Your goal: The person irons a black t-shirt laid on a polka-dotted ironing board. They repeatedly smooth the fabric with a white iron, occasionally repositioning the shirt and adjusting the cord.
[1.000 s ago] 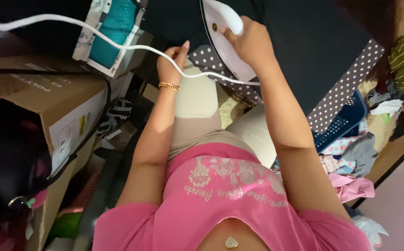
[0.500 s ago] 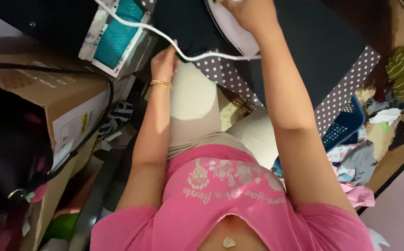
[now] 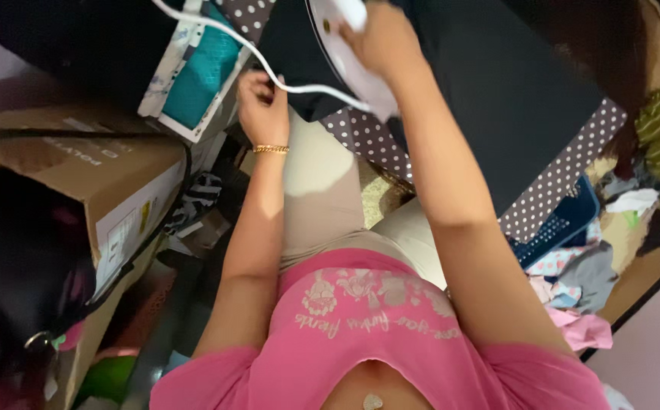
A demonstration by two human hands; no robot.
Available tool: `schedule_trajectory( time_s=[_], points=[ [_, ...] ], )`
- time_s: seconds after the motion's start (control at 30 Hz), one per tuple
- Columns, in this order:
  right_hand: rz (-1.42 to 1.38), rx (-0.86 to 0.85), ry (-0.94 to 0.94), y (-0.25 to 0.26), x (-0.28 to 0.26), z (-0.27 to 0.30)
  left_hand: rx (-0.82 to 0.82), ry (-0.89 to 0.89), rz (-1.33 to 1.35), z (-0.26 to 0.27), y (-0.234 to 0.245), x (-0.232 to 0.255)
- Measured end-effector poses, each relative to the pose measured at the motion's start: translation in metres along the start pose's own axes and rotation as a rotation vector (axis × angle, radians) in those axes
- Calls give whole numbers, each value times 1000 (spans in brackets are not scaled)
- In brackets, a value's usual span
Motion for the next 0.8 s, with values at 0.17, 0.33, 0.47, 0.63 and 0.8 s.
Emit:
schedule_trajectory(
  time_s=[0.17,0.33,0.47,0.63,0.8],
  points=[
    [-35,-64,-306,38,6,124,-6,-470,-74,-16,-41,115],
    [-288,95,-641,100,44,224,-457,-718,-290,36,-166,159],
    [-390,328,-891,155,91,303,-728,-754,-476,88,-211,158],
    [-485,555,-931,199,131,355,-692,-737,-503,128,-246,167],
    [-619,578,-860,201,141,348,-608,-718,-406,118,-232,159]
  ],
)
Point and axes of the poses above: each hand's wrist, its own z-axis away from the middle knuckle, its own y-axis out of the back of the hand, x = y × z, the point moved 10 cm from there along -z, towards the middle knuckle, and after that the axes turned 6 degrees about -z, right-handed, at the moved point
